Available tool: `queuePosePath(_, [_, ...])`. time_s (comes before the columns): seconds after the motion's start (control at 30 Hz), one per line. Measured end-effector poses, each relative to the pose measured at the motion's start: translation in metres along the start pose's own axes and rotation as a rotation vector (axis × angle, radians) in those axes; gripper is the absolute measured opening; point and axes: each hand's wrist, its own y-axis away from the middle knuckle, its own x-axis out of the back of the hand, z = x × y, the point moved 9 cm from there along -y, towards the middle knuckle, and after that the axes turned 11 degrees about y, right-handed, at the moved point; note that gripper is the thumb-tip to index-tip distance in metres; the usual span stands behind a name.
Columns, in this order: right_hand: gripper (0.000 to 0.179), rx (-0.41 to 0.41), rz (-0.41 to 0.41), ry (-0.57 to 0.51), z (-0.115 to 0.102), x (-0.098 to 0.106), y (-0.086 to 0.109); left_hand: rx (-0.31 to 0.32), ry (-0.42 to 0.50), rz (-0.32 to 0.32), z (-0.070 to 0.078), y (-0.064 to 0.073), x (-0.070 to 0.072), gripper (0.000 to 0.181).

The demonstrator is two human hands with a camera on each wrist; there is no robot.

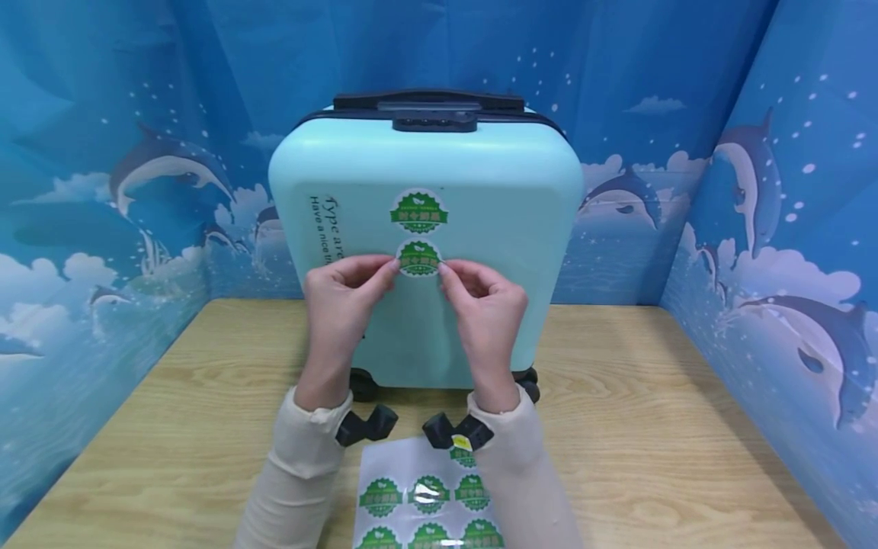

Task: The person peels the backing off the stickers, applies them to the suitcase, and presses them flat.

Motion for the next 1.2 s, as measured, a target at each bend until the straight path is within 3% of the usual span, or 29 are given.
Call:
queuePosePath(0.87, [0.019, -0.003, -0.011, 0.000, -0.0024, -0.0001, -0.0013, -0.013, -0.009, 0.002, 0.0031, -0.0004, 0.0014, 0.012])
queuePosePath(1.2, [0.019, -0.012, 0.000, -0.006, -0.0015, 0.0005, -0.0008, 0.021, -0.020, 0.010, 0.0026, -0.0001, 0.0022, 0.012])
